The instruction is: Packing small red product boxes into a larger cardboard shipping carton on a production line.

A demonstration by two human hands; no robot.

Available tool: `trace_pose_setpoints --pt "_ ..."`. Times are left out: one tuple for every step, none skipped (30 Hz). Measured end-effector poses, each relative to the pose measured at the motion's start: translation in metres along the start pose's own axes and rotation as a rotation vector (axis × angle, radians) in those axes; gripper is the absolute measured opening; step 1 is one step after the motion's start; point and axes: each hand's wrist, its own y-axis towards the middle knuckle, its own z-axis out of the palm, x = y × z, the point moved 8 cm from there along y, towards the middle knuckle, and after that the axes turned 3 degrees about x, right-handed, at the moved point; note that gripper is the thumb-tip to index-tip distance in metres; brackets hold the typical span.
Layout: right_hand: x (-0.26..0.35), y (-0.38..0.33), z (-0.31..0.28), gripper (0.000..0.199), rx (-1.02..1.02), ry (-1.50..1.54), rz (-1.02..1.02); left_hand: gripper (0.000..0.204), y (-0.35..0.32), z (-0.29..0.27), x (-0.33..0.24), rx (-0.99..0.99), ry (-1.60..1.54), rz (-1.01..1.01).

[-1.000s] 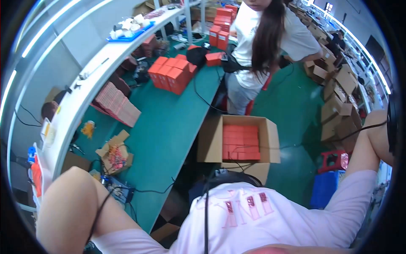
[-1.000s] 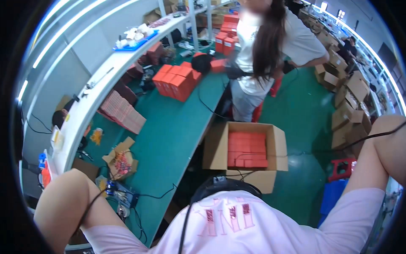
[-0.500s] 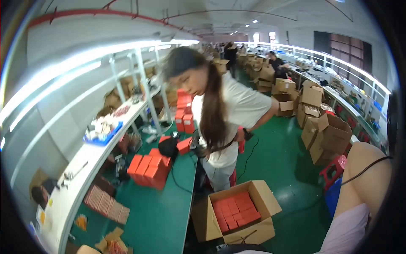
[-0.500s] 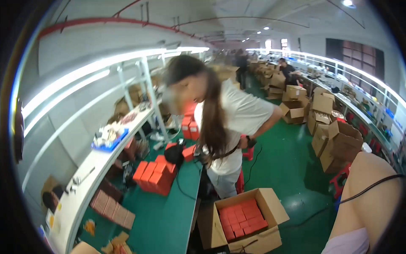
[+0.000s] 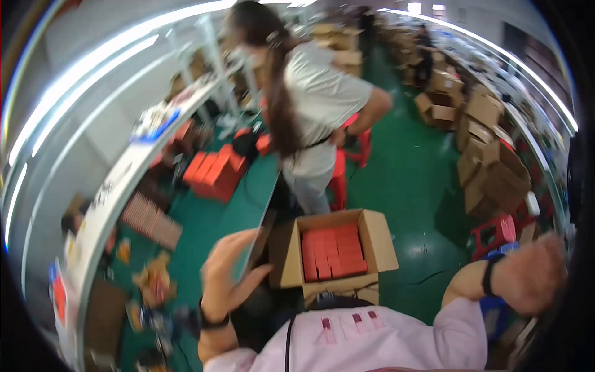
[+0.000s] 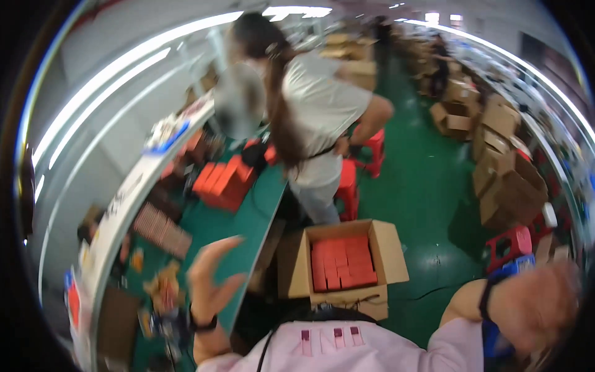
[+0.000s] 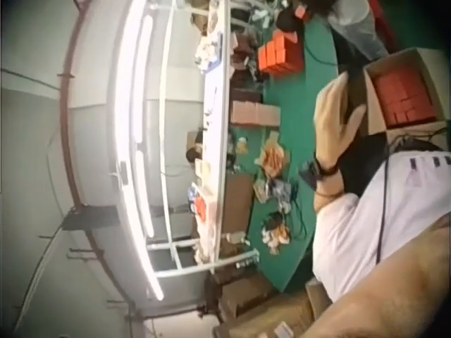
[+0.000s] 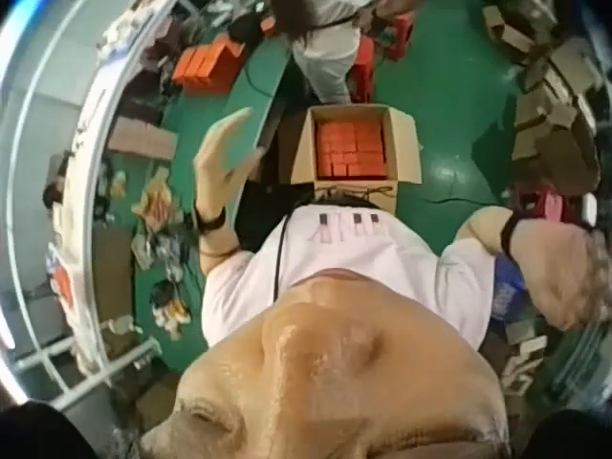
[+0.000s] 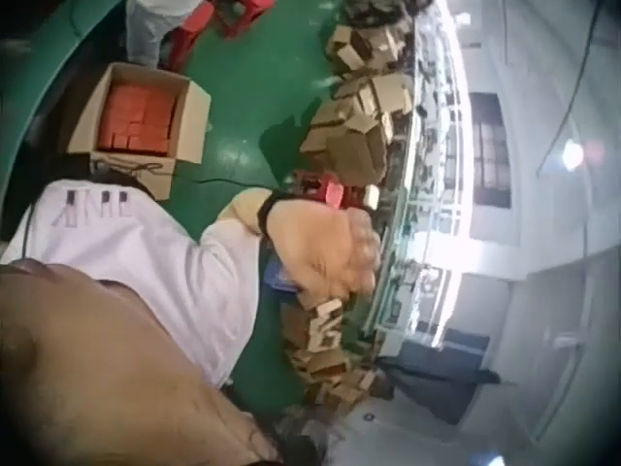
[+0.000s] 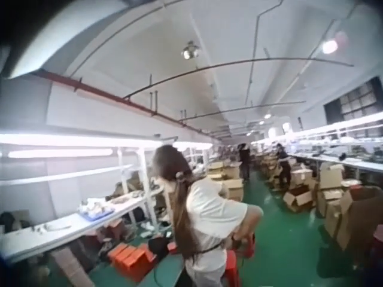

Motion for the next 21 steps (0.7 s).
trace_pose_setpoints --pt "-0.028 -0.017 0.005 0.056 -0.032 -0.873 0.113 0.042 0.001 0.038 0.002 0.205 0.127 0.07" --pt "-0.08 -0.044 0.012 0.055 -0.165 -0.402 0.271 0.043 -0.006 0.063 0.022 0.32 0.066 0.008" --pt "-0.138 -0.075 0.039 0.051 -0.325 -0.074 0.635 0.043 -0.024 0.084 0.045 0.415 0.001 -0.076" --pt "-0.182 -0.093 0.081 0.028 -0.24 0.156 1.036 0.04 -0.027 0.084 0.058 0.306 -0.027 -0.098" --pt "-0.205 -0.115 0.129 0.031 -0.131 0.275 1.277 0.037 -0.025 0.082 0.067 0.286 0.04 -0.107" --pt "-0.219 -0.136 0.169 0.033 -0.027 0.475 1.405 0.035 -0.019 0.08 0.076 0.247 0.117 -0.08" --pt "-0.224 -0.156 0.203 0.035 0.07 0.665 1.522 0.034 -0.01 0.075 0.08 0.222 0.193 -0.134" --pt "-0.229 -0.156 0.224 0.034 0.13 0.767 1.557 0.033 0.005 0.07 0.069 0.182 0.254 -0.1" --pt "-0.232 -0.163 0.25 0.034 0.174 0.862 1.582 0.032 0.014 0.071 0.063 0.149 0.32 -0.049" --pt "-0.239 -0.172 0.269 0.034 0.145 0.947 1.595 0.032 0.019 0.074 0.059 0.125 0.348 -0.065" --pt "-0.246 -0.178 0.284 0.034 0.116 1.029 1.602 0.032 0.024 0.079 0.052 0.133 0.341 -0.071" --pt "-0.252 -0.181 0.288 0.034 0.107 1.021 1.613 0.033 0.029 0.08 0.042 0.085 0.272 -0.098" --pt "-0.254 -0.184 0.295 0.034 0.132 1.054 1.609 0.033 0.028 0.08 0.036 0.032 0.207 -0.13" --pt "-0.255 -0.185 0.298 0.033 0.158 1.084 1.603 0.034 0.023 0.086 0.032 0.03 0.189 -0.119" --pt "-0.248 -0.19 0.301 0.031 0.23 1.09 1.614 0.034 0.014 0.09 0.031 0.023 0.174 -0.114" --pt "-0.237 -0.198 0.3 0.03 0.384 1.079 1.564 0.031 -0.003 0.1 0.038 0.02 -0.019 -0.203" --pt "-0.225 -0.209 0.292 0.029 0.537 1.063 1.507 0.028 -0.022 0.114 0.041 0.165 -0.19 -0.328" --pt "-0.208 -0.233 0.281 0.027 0.735 1.06 1.47 0.025 -0.047 0.126 0.043 0.315 -0.364 -0.445" --pt "-0.191 -0.261 0.265 0.025 0.934 1.057 1.424 0.022 -0.075 0.14 0.038 0.511 -0.599 -0.519" --pt "-0.173 -0.276 0.24 0.02 1.206 1.01 1.201 0.022 -0.102 0.144 0.029 0.579 -0.727 -0.601" --pt "-0.145 -0.321 0.201 0.017 1.476 1.123 1.59 0.023 -0.13 0.148 0.017 0.658 -0.856 -0.681"
